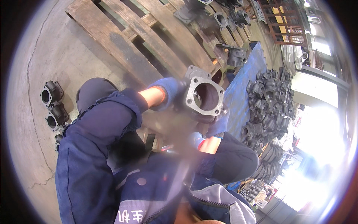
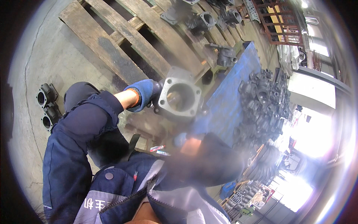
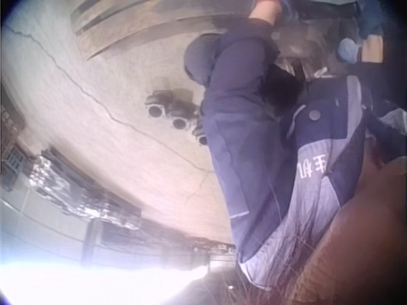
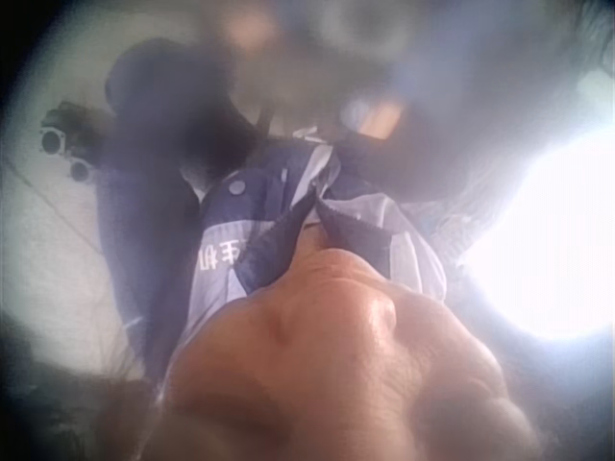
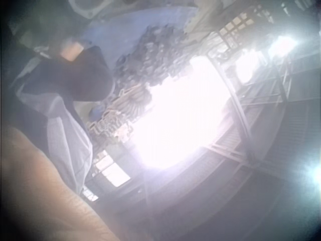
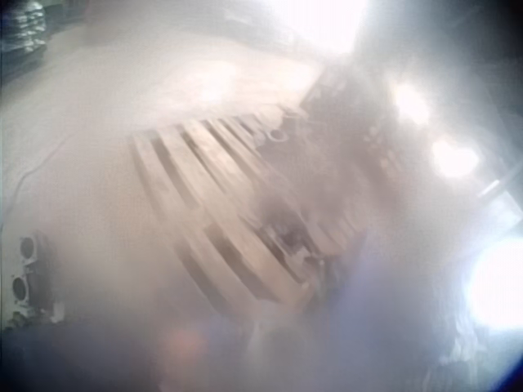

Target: The person squats on the floor and repeatedly picks up dark metal castings, strikes them with a hammer to remove burrs, and places them on a wooden pallet. The person handles the parts one at a time, rotating them to strike different edges.

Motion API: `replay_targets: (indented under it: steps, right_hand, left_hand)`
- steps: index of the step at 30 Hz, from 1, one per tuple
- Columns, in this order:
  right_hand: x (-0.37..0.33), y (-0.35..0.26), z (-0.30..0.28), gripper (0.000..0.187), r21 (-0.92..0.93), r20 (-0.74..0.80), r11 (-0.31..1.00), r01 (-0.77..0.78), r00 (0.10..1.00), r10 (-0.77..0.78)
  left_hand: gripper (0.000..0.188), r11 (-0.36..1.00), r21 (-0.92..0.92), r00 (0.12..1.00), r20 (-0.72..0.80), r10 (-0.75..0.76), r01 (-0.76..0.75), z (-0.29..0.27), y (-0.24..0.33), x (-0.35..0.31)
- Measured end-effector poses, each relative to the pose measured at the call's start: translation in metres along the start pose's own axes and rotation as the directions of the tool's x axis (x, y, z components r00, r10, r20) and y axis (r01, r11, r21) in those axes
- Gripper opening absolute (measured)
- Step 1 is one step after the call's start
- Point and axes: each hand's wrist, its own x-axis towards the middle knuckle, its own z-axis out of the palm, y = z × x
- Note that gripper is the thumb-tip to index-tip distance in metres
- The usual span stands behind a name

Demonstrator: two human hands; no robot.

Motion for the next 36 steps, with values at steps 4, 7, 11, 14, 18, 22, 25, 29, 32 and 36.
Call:
replay_targets:
  steps: [4,7,11,14,18,22,25,29,32,36]
  right_hand:
    - [-0.003,-0.005,0.008,0.032,0.025,-0.029,0.999,-0.020,0.999,0.021]
    - [-0.008,-0.011,0.010,0.032,0.006,-0.016,1.000,-0.018,1.000,0.018]
    - [-0.014,-0.015,0.011,0.033,-0.007,-0.016,1.000,-0.010,1.000,0.010]
    - [-0.017,-0.016,0.012,0.034,-0.010,-0.011,1.000,-0.006,1.000,0.006]
    - [-0.019,-0.017,0.014,0.035,-0.009,-0.002,1.000,0.002,1.000,-0.002]
    - [-0.022,-0.018,0.015,0.036,-0.004,-0.001,1.000,0.017,1.000,-0.017]
    - [-0.023,-0.020,0.017,0.038,-0.003,0.008,1.000,0.022,1.000,-0.022]
    - [-0.027,-0.024,0.022,0.040,0.003,0.010,1.000,0.030,0.999,-0.030]
    - [-0.032,-0.027,0.028,0.041,0.004,0.002,0.999,0.039,0.999,-0.039]
    - [-0.044,-0.036,0.041,0.043,-0.023,-0.012,0.997,0.072,0.997,-0.072]
  left_hand:
    - [0.033,0.995,-0.001,0.992,-0.079,-0.098,0.098,-0.002,0.001,-0.003]
    - [0.032,0.989,0.133,0.987,-0.151,-0.047,0.068,-0.004,0.001,-0.003]
    - [0.076,0.848,-0.511,0.987,0.011,-0.159,0.142,-0.009,0.000,-0.001]
    - [0.077,0.855,-0.518,0.999,0.020,0.026,-0.012,-0.018,-0.002,-0.003]
    - [0.078,0.823,-0.566,0.999,0.004,-0.048,0.042,-0.030,0.007,-0.012]
    - [0.078,0.778,-0.620,0.991,0.006,-0.130,0.106,-0.040,0.021,-0.023]
    - [0.079,0.750,-0.655,0.993,-0.001,-0.118,0.089,-0.041,0.023,-0.031]
    - [0.079,0.738,-0.673,0.992,-0.063,-0.113,0.041,-0.039,0.015,-0.025]
    - [0.080,0.719,-0.694,0.986,-0.142,-0.090,-0.034,-0.037,0.003,-0.013]
    - [0.083,0.698,-0.701,0.964,-0.259,-0.053,-0.150,-0.037,-0.010,0.001]
